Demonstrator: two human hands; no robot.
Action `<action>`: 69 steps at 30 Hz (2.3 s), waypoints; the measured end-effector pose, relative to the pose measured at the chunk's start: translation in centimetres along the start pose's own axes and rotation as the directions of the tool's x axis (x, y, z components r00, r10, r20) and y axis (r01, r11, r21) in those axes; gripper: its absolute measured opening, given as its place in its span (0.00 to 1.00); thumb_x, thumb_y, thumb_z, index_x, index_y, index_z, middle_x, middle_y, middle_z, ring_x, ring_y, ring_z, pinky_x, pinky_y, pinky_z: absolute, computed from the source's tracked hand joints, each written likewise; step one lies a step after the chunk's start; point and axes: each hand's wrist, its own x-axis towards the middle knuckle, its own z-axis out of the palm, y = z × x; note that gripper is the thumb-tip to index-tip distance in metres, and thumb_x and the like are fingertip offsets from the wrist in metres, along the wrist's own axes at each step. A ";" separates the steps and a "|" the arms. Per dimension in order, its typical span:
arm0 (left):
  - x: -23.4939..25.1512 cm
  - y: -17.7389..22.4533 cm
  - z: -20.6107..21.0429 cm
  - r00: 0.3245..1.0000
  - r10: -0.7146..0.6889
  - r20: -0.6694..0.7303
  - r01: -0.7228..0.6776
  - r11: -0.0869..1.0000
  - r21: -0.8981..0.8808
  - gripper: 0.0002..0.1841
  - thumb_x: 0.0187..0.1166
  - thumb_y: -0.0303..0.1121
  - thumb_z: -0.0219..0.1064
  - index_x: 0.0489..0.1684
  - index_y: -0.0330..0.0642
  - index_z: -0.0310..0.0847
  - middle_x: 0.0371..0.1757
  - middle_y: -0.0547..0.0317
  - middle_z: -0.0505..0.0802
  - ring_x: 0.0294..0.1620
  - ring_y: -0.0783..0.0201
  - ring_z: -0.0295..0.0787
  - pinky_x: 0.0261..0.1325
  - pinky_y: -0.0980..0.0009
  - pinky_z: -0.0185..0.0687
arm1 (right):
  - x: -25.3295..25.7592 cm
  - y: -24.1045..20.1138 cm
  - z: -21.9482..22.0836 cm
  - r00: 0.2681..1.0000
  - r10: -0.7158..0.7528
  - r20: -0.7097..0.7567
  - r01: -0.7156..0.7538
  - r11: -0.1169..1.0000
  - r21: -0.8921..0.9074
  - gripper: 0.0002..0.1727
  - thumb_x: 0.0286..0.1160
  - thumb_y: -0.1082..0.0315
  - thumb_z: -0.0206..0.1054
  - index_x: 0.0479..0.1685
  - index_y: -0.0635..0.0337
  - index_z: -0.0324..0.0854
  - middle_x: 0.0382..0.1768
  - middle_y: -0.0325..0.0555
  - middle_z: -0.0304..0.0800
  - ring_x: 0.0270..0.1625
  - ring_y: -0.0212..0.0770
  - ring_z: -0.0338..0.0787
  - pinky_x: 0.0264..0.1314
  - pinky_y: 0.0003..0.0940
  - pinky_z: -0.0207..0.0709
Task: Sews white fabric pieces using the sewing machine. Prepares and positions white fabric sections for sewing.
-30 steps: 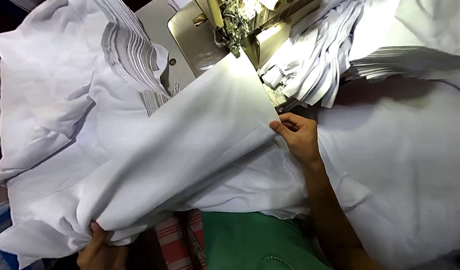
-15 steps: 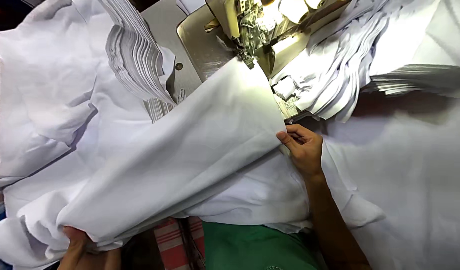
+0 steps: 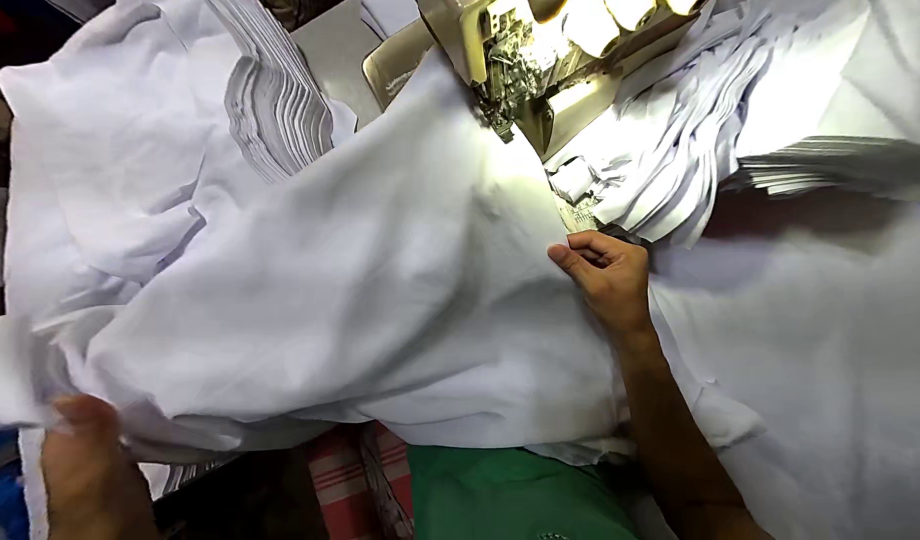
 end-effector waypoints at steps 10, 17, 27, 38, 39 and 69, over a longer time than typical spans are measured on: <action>-17.9 -4.9 12.2 0.976 -0.189 -0.103 0.168 0.968 -0.186 0.65 0.59 0.50 0.83 0.85 0.17 0.34 0.76 0.38 0.74 0.73 0.71 0.76 0.73 0.75 0.75 | -2.2 -0.8 -0.8 0.996 0.054 0.069 -0.053 0.998 -0.028 0.06 0.75 0.66 0.76 0.41 0.59 0.91 0.30 0.31 0.92 0.28 0.18 0.86 0.31 0.13 0.80; -14.9 1.2 10.5 0.944 -0.330 0.025 0.310 0.854 -0.419 0.23 0.73 0.30 0.72 0.64 0.36 0.72 0.48 0.65 0.94 0.50 0.73 0.93 0.58 0.70 0.91 | -2.6 -0.4 -1.7 0.993 0.057 0.100 -0.060 0.998 0.022 0.05 0.75 0.66 0.75 0.42 0.57 0.90 0.29 0.30 0.91 0.27 0.20 0.86 0.31 0.15 0.82; -12.8 4.9 8.4 0.967 -0.216 0.137 0.252 0.718 -0.649 0.13 0.92 0.43 0.52 0.60 0.57 0.81 0.54 0.78 0.96 0.59 0.81 0.91 0.65 0.78 0.86 | -3.4 -0.7 -1.8 0.999 0.048 0.004 -0.048 0.998 0.042 0.05 0.74 0.67 0.75 0.41 0.59 0.90 0.27 0.31 0.91 0.26 0.19 0.86 0.30 0.15 0.81; -11.5 5.7 9.5 0.986 -0.150 -0.072 0.087 0.834 -0.544 0.16 0.95 0.35 0.40 0.70 0.48 0.69 0.57 0.78 0.92 0.63 0.81 0.87 0.70 0.79 0.82 | -2.9 0.2 -1.3 0.999 0.033 -0.024 -0.032 0.998 0.046 0.05 0.74 0.68 0.75 0.42 0.60 0.90 0.29 0.31 0.92 0.28 0.18 0.86 0.32 0.14 0.81; -11.2 5.8 9.5 0.987 -0.140 -0.075 0.078 0.840 -0.536 0.15 0.95 0.35 0.40 0.70 0.48 0.69 0.57 0.78 0.92 0.63 0.81 0.87 0.70 0.78 0.82 | -2.7 0.2 -1.3 0.999 0.032 -0.022 -0.031 0.999 0.042 0.05 0.74 0.68 0.75 0.42 0.60 0.90 0.29 0.31 0.92 0.27 0.19 0.86 0.32 0.14 0.81; -7.7 -1.1 4.8 0.961 0.260 -0.092 -0.234 0.945 0.227 0.53 0.74 0.47 0.75 0.80 0.06 0.46 0.81 0.11 0.62 0.84 0.44 0.66 0.84 0.66 0.66 | -2.8 3.1 -4.5 0.955 0.090 0.283 -0.014 0.965 -0.260 0.08 0.79 0.63 0.72 0.44 0.58 0.88 0.26 0.38 0.84 0.23 0.25 0.75 0.26 0.19 0.68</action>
